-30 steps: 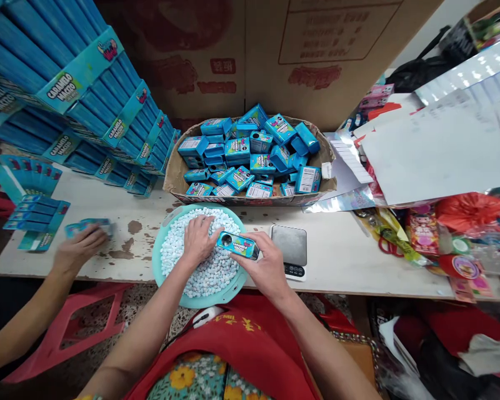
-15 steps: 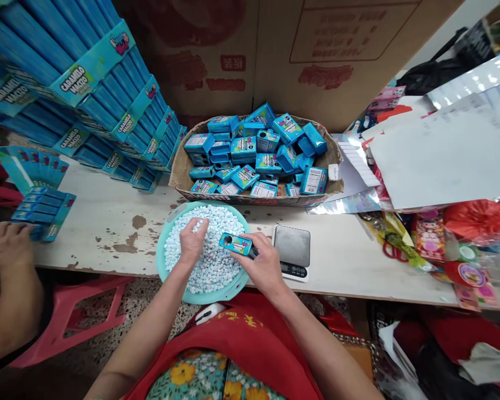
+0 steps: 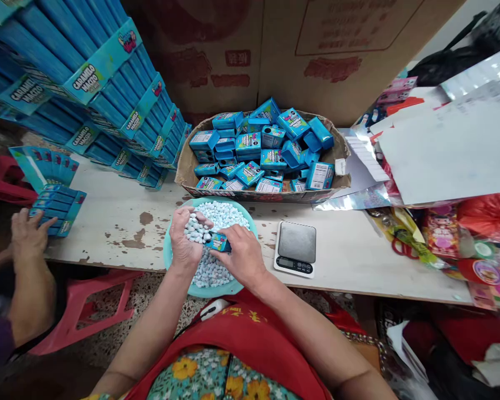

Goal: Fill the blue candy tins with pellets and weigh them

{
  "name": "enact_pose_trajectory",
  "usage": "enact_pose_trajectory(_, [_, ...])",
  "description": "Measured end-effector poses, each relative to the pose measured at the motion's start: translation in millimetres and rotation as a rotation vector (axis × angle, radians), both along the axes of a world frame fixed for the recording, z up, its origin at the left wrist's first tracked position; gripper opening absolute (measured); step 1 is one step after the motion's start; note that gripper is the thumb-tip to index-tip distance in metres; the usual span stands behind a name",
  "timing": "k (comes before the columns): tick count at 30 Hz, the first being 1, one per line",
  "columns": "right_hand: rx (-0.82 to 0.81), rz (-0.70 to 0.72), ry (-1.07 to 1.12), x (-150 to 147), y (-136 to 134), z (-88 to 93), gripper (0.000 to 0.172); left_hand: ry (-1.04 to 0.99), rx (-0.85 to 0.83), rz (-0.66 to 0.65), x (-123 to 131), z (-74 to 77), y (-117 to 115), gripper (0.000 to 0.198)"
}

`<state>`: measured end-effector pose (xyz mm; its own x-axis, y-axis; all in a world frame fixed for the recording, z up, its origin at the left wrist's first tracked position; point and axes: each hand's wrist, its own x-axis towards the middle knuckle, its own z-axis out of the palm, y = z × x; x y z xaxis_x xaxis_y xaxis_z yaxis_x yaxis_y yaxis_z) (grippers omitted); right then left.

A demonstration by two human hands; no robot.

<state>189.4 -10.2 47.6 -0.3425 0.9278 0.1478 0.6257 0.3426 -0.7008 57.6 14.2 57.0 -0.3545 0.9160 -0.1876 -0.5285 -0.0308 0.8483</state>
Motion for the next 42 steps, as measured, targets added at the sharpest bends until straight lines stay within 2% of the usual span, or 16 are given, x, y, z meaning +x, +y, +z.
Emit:
enact_pose_trajectory(4, [-0.006, 0.066, -0.017, -3, -2, -0.6, 0.037, 0.109, -0.048, 0.01, 3, -1.4, 4, 0.027])
enact_pose_trajectory(8, [-0.03, -0.037, 0.019, -2, 1, 0.0, 0.036, 0.104, -0.091, 0.025, 4, -4.2, 7, 0.035])
enact_pose_trajectory(13, [-0.014, -0.036, 0.057, -3, 5, 2.7, 0.033, 0.148, -0.069, 0.087, 2, -4.6, 9, 0.028])
enact_pose_trajectory(16, [-0.02, -0.046, 0.065, -4, 7, 2.4, 0.033, 0.111, -0.069, 0.059, 2, -3.9, 10, 0.029])
enact_pose_trajectory(22, [-0.024, -0.019, 0.172, -2, 11, 0.6, 0.032, 0.231, 0.001, 0.085, 4, 0.1, 10, 0.02])
enact_pose_trajectory(26, [-0.024, -0.058, 0.29, -1, 11, 8.1, 0.031, 0.182, 0.039, 0.043, 4, 8.7, 8, 0.019])
enact_pose_trajectory(29, [-0.011, -0.066, 0.344, -2, 10, 14.6, 0.034, 0.191, 0.042, 0.085, 5, 14.0, 9, 0.019])
enact_pose_trajectory(32, [-0.022, -0.083, 0.351, -3, 9, 16.1, 0.035, 0.221, 0.032, 0.129, 9, 14.0, 12, 0.019])
enact_pose_trajectory(35, [-0.058, -0.08, 0.346, -2, 8, 15.6, 0.034, 0.196, -0.013, 0.126, 13, 13.1, 13, 0.021])
enact_pose_trajectory(39, [-0.03, -0.094, 0.381, 0, 6, 16.7, 0.034, 0.149, 0.039, 0.121, 16, 15.6, 10, 0.022])
enact_pose_trajectory(42, [-0.048, -0.102, 0.398, 0, 4, 16.0, 0.031, 0.138, -0.01, 0.122, 16, 15.7, 8, 0.023])
